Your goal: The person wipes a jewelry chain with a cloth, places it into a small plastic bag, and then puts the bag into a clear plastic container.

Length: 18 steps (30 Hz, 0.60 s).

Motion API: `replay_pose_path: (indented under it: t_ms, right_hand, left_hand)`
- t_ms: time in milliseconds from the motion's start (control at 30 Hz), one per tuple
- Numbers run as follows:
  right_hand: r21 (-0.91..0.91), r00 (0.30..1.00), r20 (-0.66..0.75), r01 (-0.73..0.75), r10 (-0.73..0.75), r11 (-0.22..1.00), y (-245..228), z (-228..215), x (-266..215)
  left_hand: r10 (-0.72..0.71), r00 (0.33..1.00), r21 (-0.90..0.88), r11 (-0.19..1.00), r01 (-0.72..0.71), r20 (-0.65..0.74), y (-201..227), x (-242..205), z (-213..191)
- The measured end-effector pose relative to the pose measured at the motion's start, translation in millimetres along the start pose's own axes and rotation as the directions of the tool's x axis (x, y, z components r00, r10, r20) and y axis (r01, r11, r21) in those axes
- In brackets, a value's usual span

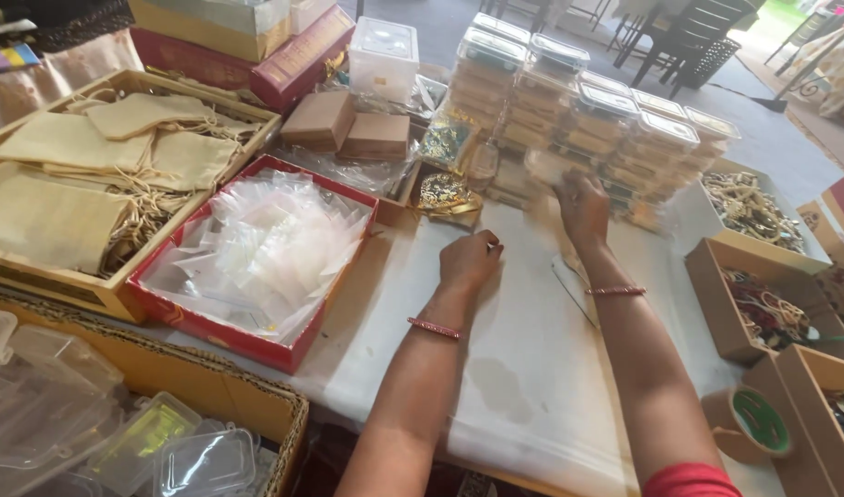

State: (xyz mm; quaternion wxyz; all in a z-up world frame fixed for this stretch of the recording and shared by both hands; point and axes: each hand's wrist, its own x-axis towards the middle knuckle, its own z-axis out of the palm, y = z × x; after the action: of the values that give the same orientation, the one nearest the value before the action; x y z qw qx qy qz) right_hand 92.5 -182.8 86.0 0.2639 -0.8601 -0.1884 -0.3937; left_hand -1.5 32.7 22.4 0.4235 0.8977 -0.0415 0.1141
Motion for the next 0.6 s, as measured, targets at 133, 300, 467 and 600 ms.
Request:
replay_pose_path:
  t_ms: [133,300,467,600]
  right_hand:
    - [0.003,0.997,-0.028,0.07,-0.07,0.998,26,47,13]
    - [-0.149,0.985,0.067,0.165,-0.157,0.975,50,92,10]
    - [-0.263,0.991,0.095,0.111,-0.089,0.958,31,80,9]
    - [-0.351,0.986,0.098,0.164,-0.138,0.922,51,54,6]
  left_hand:
    - [0.02,0.999,0.008,1.0,-0.02,-0.039,1,-2,-1]
    - [0.01,1.0,0.024,1.0,-0.01,-0.017,2,-2,-3]
    - [0.031,0.999,0.019,0.999,-0.031,-0.024,2,-3,0]
    - [0.036,0.999,0.012,0.999,-0.035,-0.031,2,-5,-1]
